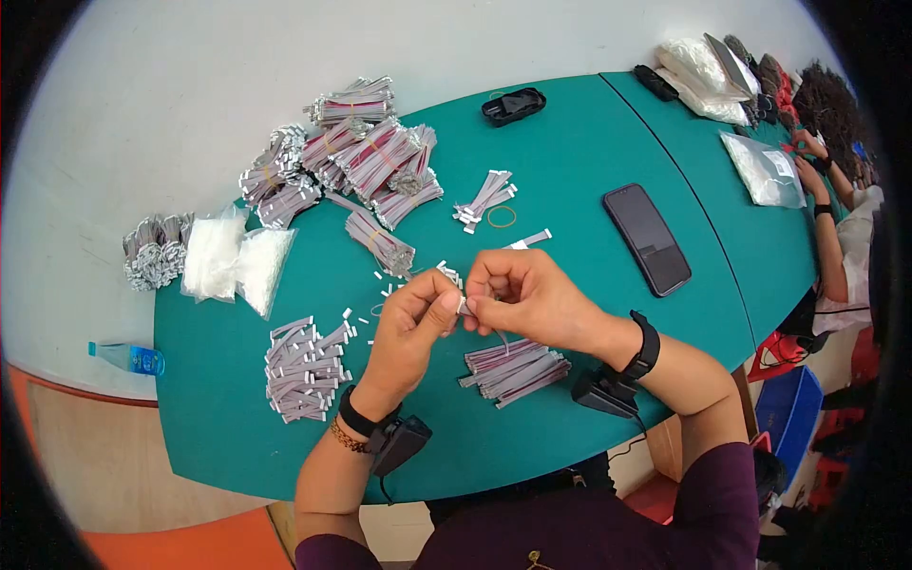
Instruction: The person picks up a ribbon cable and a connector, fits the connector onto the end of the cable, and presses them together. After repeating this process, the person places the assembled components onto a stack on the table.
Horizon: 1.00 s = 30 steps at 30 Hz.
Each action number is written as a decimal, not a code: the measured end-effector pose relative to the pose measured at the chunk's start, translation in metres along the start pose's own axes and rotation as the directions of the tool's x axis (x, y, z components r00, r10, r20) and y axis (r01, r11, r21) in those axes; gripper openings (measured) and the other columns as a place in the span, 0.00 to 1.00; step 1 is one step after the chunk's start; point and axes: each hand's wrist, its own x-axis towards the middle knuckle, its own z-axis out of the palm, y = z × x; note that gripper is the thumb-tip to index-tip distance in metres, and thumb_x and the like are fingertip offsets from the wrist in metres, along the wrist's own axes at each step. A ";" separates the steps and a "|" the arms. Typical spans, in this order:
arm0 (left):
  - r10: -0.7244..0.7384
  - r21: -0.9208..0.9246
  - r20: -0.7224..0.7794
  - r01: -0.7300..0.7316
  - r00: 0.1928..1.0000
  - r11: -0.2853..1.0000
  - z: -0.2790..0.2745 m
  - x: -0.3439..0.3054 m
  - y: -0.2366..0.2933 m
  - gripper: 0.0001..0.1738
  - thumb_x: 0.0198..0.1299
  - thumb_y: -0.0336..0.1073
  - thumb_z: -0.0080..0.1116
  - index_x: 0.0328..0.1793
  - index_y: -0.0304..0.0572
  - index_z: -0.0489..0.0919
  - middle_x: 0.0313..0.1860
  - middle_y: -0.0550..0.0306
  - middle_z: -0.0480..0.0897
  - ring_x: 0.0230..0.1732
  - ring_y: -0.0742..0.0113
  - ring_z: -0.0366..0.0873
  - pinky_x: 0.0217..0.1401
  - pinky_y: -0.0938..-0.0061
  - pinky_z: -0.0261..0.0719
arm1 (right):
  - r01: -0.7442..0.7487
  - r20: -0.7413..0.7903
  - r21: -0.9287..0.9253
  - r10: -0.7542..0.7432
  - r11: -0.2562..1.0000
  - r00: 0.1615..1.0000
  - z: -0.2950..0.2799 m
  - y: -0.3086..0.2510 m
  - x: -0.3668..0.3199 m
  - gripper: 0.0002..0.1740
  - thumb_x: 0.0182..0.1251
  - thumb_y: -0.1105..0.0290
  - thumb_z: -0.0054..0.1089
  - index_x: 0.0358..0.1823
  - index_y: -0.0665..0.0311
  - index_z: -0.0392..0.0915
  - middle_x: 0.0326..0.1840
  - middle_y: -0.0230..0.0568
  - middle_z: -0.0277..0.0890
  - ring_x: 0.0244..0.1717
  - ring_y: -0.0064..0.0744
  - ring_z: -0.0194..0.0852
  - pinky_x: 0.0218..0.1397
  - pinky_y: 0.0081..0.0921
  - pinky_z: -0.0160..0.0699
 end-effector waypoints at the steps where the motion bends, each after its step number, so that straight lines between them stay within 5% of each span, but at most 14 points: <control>1: 0.000 -0.011 0.001 0.000 1.000 1.000 0.000 0.000 -0.001 0.14 0.67 0.43 0.52 0.32 0.42 0.71 0.23 0.69 0.67 0.26 0.81 0.60 0.30 0.84 0.58 | 0.003 -0.001 -0.008 -0.003 1.000 1.000 0.000 0.001 0.000 0.04 0.64 0.75 0.56 0.32 0.66 0.72 0.28 0.34 0.78 0.27 0.16 0.74 0.31 0.13 0.71; 11: 0.004 0.001 -0.002 -0.004 1.000 1.000 0.000 0.000 0.002 0.13 0.67 0.41 0.52 0.32 0.42 0.71 0.24 0.69 0.67 0.27 0.82 0.59 0.30 0.84 0.57 | 0.005 -0.025 0.002 -0.005 1.000 1.000 0.002 -0.001 0.000 0.04 0.63 0.76 0.56 0.31 0.66 0.71 0.27 0.32 0.76 0.28 0.17 0.75 0.32 0.13 0.73; 13: 0.023 0.036 -0.014 -0.022 1.000 0.999 0.001 0.000 0.003 0.13 0.67 0.40 0.52 0.32 0.42 0.71 0.24 0.69 0.66 0.27 0.83 0.59 0.29 0.84 0.57 | 0.050 -0.065 -0.025 -0.052 0.998 0.997 0.004 0.002 0.000 0.05 0.61 0.74 0.58 0.29 0.66 0.71 0.23 0.30 0.74 0.25 0.13 0.70 0.27 0.13 0.67; 22: 0.166 0.434 -0.028 -0.138 0.986 0.891 0.004 -0.004 0.009 0.10 0.66 0.36 0.54 0.33 0.40 0.71 0.28 0.68 0.69 0.30 0.83 0.62 0.34 0.85 0.61 | 0.129 -0.128 -0.262 -0.167 0.956 0.978 0.004 0.008 -0.001 0.08 0.58 0.73 0.60 0.26 0.66 0.71 0.20 0.28 0.71 0.22 0.11 0.65 0.24 0.15 0.62; 26: 0.140 0.330 -0.043 -0.119 0.989 0.936 0.002 -0.003 0.007 0.11 0.66 0.37 0.53 0.33 0.40 0.71 0.27 0.68 0.68 0.29 0.83 0.61 0.32 0.85 0.59 | 0.015 -0.076 -0.030 -0.018 0.999 0.997 0.003 -0.001 0.000 0.06 0.63 0.73 0.57 0.29 0.66 0.72 0.23 0.30 0.76 0.24 0.13 0.71 0.25 0.13 0.67; 30: 0.089 0.175 -0.042 -0.081 0.995 0.981 0.000 -0.001 0.004 0.12 0.67 0.39 0.52 0.32 0.40 0.71 0.26 0.68 0.68 0.28 0.81 0.61 0.31 0.84 0.59 | -0.060 -0.020 0.009 0.060 0.998 0.998 -0.001 -0.005 0.000 0.06 0.67 0.72 0.56 0.33 0.66 0.72 0.29 0.34 0.79 0.27 0.17 0.76 0.29 0.12 0.71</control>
